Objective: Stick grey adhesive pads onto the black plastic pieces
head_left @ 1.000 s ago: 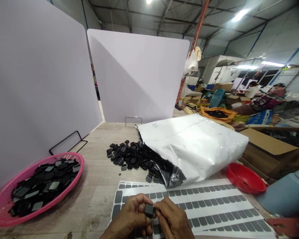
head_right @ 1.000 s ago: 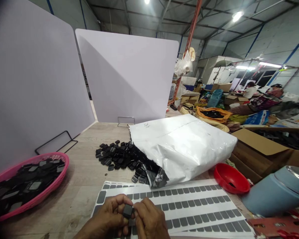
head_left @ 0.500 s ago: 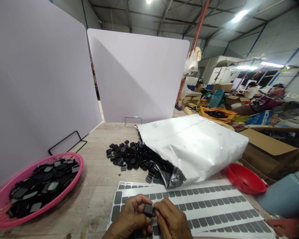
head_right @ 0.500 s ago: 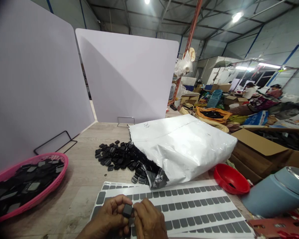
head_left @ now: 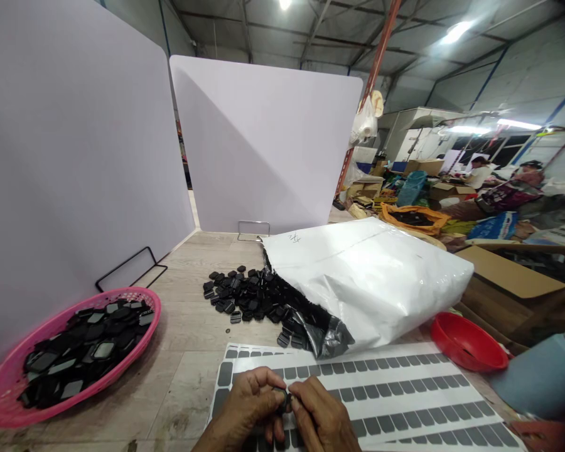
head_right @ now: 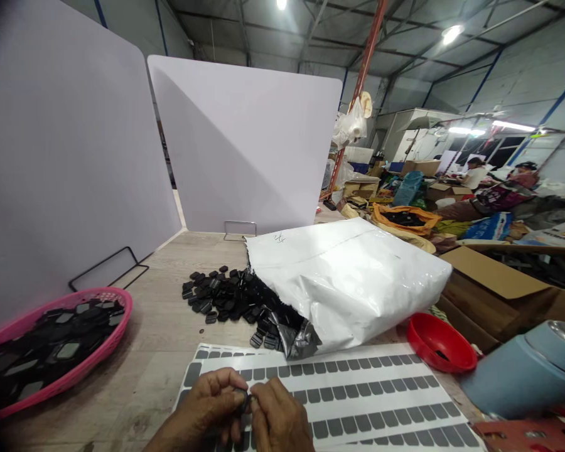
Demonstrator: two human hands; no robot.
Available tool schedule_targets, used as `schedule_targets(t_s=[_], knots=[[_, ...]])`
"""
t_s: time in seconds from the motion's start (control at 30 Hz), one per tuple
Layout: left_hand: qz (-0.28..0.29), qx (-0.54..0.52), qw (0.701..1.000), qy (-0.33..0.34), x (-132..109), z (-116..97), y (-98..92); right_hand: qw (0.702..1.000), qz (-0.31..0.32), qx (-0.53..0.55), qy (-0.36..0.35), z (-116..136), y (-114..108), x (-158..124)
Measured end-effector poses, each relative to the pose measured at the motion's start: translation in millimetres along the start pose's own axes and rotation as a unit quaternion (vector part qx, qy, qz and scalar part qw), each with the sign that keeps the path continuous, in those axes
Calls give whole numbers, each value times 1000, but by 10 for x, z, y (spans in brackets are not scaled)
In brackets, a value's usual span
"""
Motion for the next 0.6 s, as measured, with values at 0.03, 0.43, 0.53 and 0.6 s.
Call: schedule_targets(t_s=[0.03, 0.43, 0.53, 0.6], knots=[[-1, 7, 1000, 1, 8, 1, -4, 1000, 0, 5, 4, -6, 6, -2], [-162, 116, 978, 59, -186, -275, -450, 974, 135, -155, 100, -61, -46, 150], [-256, 127, 954, 86, -303, -416, -831, 972, 123, -143, 137, -56, -80, 162], [-266, 130, 952, 81, -331, -384, -998, 974, 135, -123, 134, -6, -39, 184]])
Point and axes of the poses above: each hand's wrist, its own x-axis towards the middle knuckle, its own y-axis out of the palm, z = x × y, the point moved 3 cm from there along x, towards the middle knuckle, and after that the axes turned 13 degrees about x, right-handed, at the moved point
